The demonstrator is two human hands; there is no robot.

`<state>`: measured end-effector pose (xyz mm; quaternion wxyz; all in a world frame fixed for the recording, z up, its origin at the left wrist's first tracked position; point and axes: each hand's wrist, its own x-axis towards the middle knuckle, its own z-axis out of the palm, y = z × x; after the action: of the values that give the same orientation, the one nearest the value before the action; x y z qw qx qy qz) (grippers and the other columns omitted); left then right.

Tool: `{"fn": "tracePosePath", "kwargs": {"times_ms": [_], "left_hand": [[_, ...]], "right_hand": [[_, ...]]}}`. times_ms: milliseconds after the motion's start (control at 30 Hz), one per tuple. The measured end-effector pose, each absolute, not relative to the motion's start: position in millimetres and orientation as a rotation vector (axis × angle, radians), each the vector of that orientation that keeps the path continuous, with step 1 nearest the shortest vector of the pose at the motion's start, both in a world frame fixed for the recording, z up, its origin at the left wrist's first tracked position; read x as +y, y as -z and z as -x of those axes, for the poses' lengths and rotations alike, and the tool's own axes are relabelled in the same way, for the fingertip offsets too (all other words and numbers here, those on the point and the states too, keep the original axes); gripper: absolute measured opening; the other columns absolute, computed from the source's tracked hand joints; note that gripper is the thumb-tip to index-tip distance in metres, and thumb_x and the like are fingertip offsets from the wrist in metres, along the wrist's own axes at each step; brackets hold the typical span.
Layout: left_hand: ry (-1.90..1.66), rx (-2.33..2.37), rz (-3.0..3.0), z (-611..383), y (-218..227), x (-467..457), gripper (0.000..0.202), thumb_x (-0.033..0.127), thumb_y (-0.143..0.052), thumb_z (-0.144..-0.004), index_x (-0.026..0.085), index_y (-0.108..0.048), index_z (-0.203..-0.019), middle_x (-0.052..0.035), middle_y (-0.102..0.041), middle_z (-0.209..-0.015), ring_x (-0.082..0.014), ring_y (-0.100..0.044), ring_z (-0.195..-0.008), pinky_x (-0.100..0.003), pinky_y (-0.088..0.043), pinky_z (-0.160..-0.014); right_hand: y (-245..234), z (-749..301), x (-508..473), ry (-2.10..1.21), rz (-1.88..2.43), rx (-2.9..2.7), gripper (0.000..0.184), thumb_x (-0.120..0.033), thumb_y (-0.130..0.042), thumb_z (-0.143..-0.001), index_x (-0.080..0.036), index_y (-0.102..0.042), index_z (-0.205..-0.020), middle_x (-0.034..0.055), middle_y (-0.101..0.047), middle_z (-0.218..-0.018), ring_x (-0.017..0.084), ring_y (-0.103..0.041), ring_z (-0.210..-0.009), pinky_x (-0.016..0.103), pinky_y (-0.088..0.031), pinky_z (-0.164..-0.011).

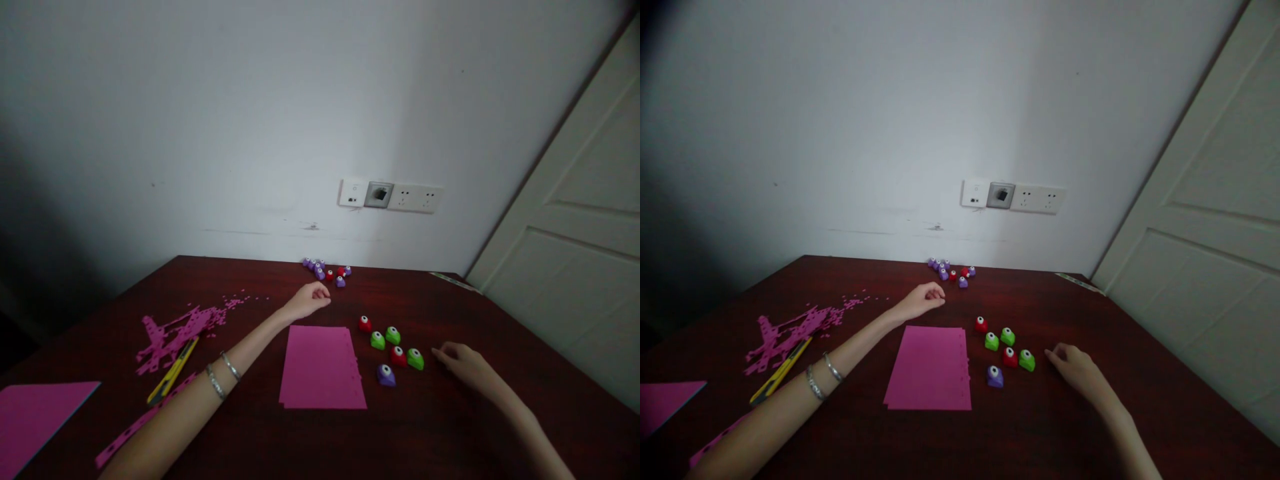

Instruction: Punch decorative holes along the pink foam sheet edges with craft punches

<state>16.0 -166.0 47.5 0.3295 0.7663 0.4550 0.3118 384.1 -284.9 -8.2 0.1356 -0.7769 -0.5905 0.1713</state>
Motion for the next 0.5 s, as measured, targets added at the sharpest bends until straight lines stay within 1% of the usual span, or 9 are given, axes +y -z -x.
{"fn": "tracePosePath", "kwargs": {"times_ms": [100, 233, 400, 500], "left_hand": [[-0.914, 1.408, -1.967, -12.3, -49.6, -125.3, 0.016, 0.019, -0.061, -0.072, 0.013, -0.061, -0.088, -0.0042, -0.063, -0.085, -0.0138, -0.058, -0.08, -0.023, -0.043, -0.072], [-0.932, 1.677, -1.901, -5.8, -49.9, -67.0, 0.019, 0.016, -0.058, -0.074, 0.012, -0.061, -0.093, -0.0067, -0.065, -0.09, -0.0175, -0.059, -0.086, -0.024, -0.043, -0.071], [-0.85, 1.891, -1.913, 4.7, -40.7, -15.2, 0.032, 0.025, -0.065, -0.075, 0.01, -0.059, -0.103, -0.0108, -0.062, -0.102, -0.0233, -0.057, -0.097, -0.031, -0.044, -0.078], [-0.771, 1.93, -1.961, 8.1, -30.2, 3.3, 0.033, 0.032, -0.055, -0.085, 0.014, -0.053, -0.112, -0.0091, -0.055, -0.112, -0.0207, -0.056, -0.099, -0.038, -0.047, -0.082]], "right_hand": [[9.4, -383.3, -284.9, -0.49, 2.249, -1.716, 0.03, -0.042, -0.044, -0.081, -0.021, -0.058, -0.066, 0.0067, -0.068, -0.07, 0.021, -0.063, -0.067, 0.027, -0.042, -0.06], [10.6, -383.4, -284.3, -0.475, 2.251, -1.715, 0.028, -0.042, -0.045, -0.08, -0.021, -0.056, -0.065, 0.0065, -0.068, -0.07, 0.021, -0.063, -0.069, 0.026, -0.041, -0.059], [13.2, -386.3, -282.2, -0.472, 2.262, -1.71, 0.029, -0.041, -0.045, -0.081, -0.021, -0.055, -0.064, 0.0051, -0.067, -0.068, 0.02, -0.063, -0.069, 0.026, -0.041, -0.06], [14.9, -388.8, -281.0, -0.471, 2.284, -1.686, 0.029, -0.043, -0.045, -0.08, -0.021, -0.056, -0.063, 0.0042, -0.066, -0.068, 0.021, -0.064, -0.069, 0.026, -0.042, -0.06]]}}
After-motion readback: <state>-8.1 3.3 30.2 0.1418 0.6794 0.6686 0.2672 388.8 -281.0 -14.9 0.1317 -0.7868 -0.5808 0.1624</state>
